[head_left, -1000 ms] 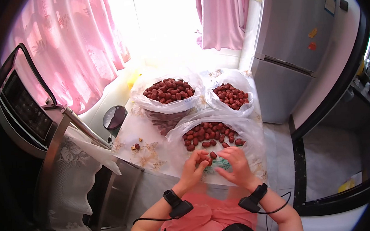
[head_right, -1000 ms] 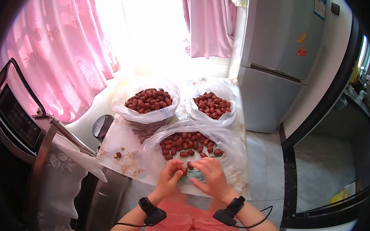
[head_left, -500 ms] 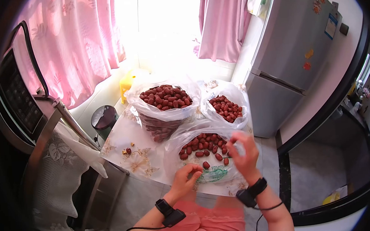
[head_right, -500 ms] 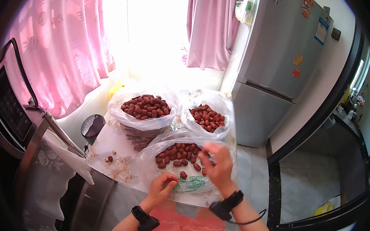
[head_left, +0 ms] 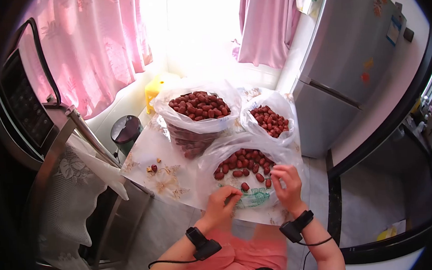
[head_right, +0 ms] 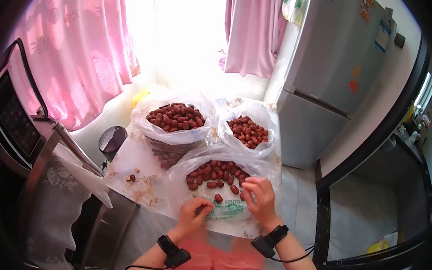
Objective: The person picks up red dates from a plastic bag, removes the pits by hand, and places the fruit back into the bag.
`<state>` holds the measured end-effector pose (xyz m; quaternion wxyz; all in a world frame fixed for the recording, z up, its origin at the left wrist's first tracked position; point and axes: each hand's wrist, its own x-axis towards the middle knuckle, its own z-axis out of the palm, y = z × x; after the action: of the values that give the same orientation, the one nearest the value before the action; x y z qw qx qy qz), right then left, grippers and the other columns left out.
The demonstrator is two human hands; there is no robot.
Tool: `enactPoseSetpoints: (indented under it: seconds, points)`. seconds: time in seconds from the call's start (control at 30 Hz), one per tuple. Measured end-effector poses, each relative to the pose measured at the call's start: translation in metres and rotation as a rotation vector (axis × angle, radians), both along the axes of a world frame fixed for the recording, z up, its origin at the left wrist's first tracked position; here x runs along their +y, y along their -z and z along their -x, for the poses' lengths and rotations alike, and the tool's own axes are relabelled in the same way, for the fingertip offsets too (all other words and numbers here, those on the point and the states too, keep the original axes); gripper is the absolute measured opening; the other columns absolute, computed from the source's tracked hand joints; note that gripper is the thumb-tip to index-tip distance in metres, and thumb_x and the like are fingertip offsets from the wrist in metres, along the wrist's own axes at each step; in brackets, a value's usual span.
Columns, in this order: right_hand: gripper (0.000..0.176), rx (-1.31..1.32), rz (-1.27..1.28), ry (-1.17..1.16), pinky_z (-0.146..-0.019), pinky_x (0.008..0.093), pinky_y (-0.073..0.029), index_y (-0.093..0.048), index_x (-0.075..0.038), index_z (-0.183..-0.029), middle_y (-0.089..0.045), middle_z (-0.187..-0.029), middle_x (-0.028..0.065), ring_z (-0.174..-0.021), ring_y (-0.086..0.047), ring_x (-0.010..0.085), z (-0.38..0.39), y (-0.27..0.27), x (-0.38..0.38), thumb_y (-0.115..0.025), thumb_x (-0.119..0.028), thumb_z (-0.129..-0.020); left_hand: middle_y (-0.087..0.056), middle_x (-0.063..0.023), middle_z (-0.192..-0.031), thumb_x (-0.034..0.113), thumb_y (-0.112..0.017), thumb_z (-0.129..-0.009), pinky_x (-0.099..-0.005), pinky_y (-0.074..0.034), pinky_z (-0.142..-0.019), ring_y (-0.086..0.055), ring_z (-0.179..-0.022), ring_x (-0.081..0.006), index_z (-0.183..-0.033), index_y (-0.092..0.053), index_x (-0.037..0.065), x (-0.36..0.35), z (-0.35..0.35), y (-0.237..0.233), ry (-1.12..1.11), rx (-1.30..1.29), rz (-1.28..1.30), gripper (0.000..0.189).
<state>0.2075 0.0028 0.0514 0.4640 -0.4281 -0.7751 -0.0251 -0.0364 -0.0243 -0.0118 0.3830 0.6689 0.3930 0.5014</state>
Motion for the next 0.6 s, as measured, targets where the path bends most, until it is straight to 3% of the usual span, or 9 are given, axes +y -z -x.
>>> enactPoseSetpoints:
  seconds: [0.07,0.3,0.5,0.57,0.6]
  points:
    - [0.017,-0.007,0.019,-0.028,-0.086,0.0425,-0.054,-0.071,-0.004,-0.103,-0.069,-0.107,0.0118,-0.1,-0.067,0.034,0.0,0.014,-0.008,-0.076,0.001,-0.087,-0.071,-0.0078,-0.093,0.002,-0.073,-0.094,-0.0309,-0.053,-0.075,-0.068,-0.084,-0.0186,-0.102,-0.072,0.002,0.0,0.0,-0.001,-0.022,0.039,-0.014,0.008]
    - [0.019,0.057,0.074,-0.014,-0.084,0.0428,-0.054,-0.07,-0.003,-0.104,-0.069,-0.107,0.012,-0.097,-0.066,0.0334,0.004,0.037,-0.011,-0.075,0.002,-0.086,-0.071,-0.0092,-0.091,0.002,-0.073,-0.094,-0.03,-0.053,-0.076,-0.069,-0.084,-0.0171,-0.104,-0.071,0.001,0.004,-0.004,-0.01,-0.031,-0.026,0.072,0.01]
    - [0.019,0.018,0.111,0.014,-0.084,0.0431,-0.054,-0.07,-0.002,-0.104,-0.068,-0.105,0.0129,-0.095,-0.066,0.0344,0.004,0.037,-0.012,-0.073,0.0,-0.086,-0.069,-0.0096,-0.096,0.002,-0.078,-0.086,-0.0342,-0.054,-0.079,-0.07,-0.089,-0.0244,-0.106,-0.071,0.002,0.016,-0.022,-0.038,-0.127,0.109,-0.073,0.021]
    - [0.019,0.026,0.12,0.019,-0.083,0.0432,-0.054,-0.07,-0.002,-0.104,-0.068,-0.105,0.0129,-0.095,-0.066,0.0345,0.004,0.038,-0.012,-0.073,0.0,-0.086,-0.068,-0.0102,-0.101,0.006,-0.082,-0.081,-0.0397,-0.053,-0.086,-0.067,-0.099,-0.0308,-0.109,-0.072,0.003,0.02,-0.029,-0.035,-0.222,0.411,-0.222,0.03]
    - [0.019,0.031,0.128,0.021,-0.083,0.0434,-0.054,-0.07,-0.003,-0.104,-0.068,-0.105,0.0129,-0.095,-0.065,0.0346,0.004,0.038,-0.011,-0.073,-0.001,-0.086,-0.068,-0.0102,-0.101,0.006,-0.082,-0.081,-0.0397,-0.053,-0.086,-0.067,-0.099,-0.0308,-0.109,-0.072,0.003,0.021,-0.028,-0.029,-0.22,0.411,-0.222,0.03]
